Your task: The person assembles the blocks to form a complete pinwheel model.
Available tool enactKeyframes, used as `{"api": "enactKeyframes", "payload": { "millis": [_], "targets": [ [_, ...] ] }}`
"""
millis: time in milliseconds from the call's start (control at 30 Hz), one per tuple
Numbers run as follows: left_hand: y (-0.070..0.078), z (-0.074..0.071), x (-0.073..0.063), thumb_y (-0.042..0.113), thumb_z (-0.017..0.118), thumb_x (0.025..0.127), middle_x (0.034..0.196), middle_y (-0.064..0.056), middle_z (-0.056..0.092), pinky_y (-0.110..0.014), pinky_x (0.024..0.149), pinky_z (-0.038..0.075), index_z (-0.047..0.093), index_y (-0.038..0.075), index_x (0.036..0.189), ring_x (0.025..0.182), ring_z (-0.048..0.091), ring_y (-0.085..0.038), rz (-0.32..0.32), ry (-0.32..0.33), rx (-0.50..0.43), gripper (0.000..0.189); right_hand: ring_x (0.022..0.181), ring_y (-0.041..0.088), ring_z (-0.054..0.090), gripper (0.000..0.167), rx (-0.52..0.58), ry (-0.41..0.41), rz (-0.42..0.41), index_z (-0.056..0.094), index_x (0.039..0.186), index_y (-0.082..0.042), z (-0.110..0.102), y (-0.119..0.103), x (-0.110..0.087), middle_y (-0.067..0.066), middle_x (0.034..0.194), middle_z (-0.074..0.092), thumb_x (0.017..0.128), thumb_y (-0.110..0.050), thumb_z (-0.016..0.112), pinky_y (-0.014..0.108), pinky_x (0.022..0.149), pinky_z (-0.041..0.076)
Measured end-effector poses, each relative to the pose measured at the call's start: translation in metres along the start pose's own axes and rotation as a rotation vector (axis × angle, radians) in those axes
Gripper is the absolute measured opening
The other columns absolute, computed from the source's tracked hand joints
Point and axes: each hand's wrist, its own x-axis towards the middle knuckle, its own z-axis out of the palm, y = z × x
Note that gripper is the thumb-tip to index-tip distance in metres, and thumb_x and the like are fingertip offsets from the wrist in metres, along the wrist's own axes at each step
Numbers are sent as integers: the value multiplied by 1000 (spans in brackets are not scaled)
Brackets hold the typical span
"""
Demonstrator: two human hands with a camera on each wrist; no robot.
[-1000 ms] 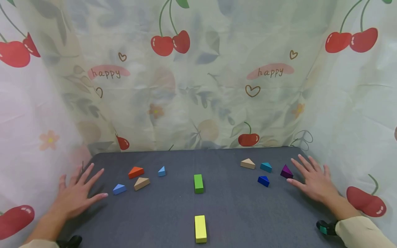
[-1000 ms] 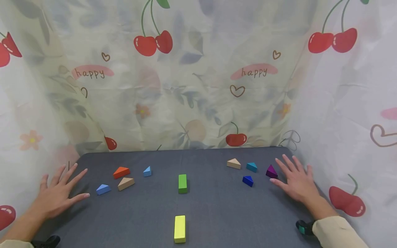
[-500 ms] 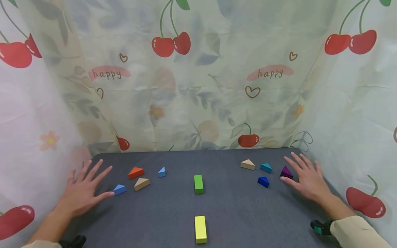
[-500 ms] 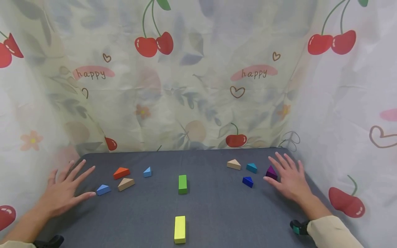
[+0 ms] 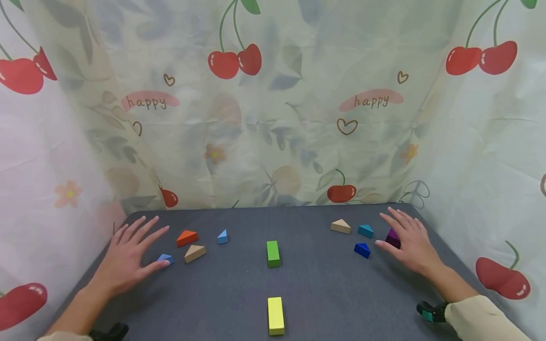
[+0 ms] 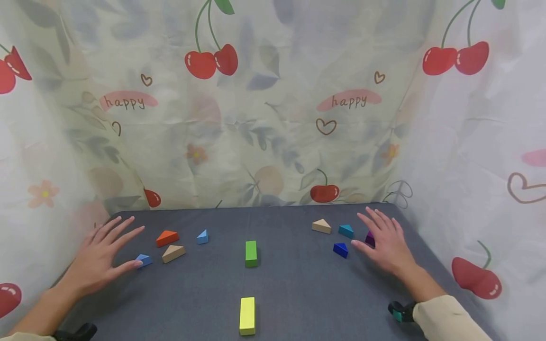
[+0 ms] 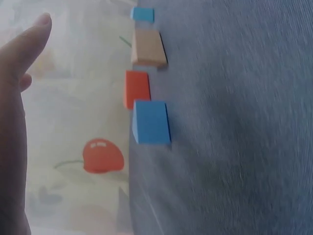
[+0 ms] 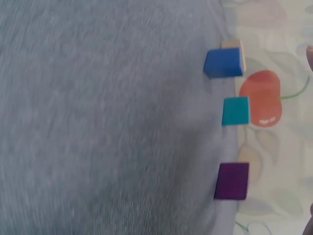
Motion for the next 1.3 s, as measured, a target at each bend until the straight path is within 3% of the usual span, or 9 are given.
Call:
{"api": "enactKeyframes", "payload": {
  "millis": [300,567,767,933,1067,1167,1300],
  "targets": [
    [22,-2,13,51,77,75,150,-9,40,-52,114,10,51,22,142,139,27,-35,55,103,-101,78,133,43,32,72,81,46,-62,45,145,-15,3,-21,12,18,148,38,83,-34,76,73,94,27],
    [43,-5,24,42,82,72,146,-7,46,-59,104,25,57,18,137,133,36,-34,62,160,-187,74,130,43,37,67,134,81,-52,48,142,-11,9,-42,20,18,145,43,84,-28,76,73,93,30],
    [57,-6,28,32,85,71,143,-5,49,-60,102,28,61,17,133,131,40,-32,24,191,-318,68,130,42,38,63,217,94,-43,48,141,-9,11,-60,25,20,143,45,86,-24,75,71,95,29],
    [71,-8,30,23,85,72,138,-4,55,-47,107,27,64,16,128,129,43,-26,15,239,-442,60,129,41,39,61,274,100,-29,48,141,-7,17,-73,30,19,142,46,87,-20,74,66,98,33],
    [81,-7,34,26,81,77,131,-5,60,-31,107,25,67,13,123,124,48,-25,71,336,-517,49,127,38,42,58,293,114,-12,50,139,-6,21,-82,35,18,140,48,88,-20,73,63,99,35],
    [89,-5,37,30,79,82,126,-8,63,-27,104,28,69,10,119,120,51,-25,120,395,-568,44,123,35,46,57,312,120,8,50,139,-6,24,-89,39,17,139,50,88,-20,73,61,96,39],
    [101,-2,40,25,80,80,120,-11,66,-26,102,31,69,6,116,115,54,-25,129,439,-637,42,116,34,51,54,347,132,13,52,137,-6,30,-99,43,17,136,52,88,-19,73,56,88,47]
  ]
}}
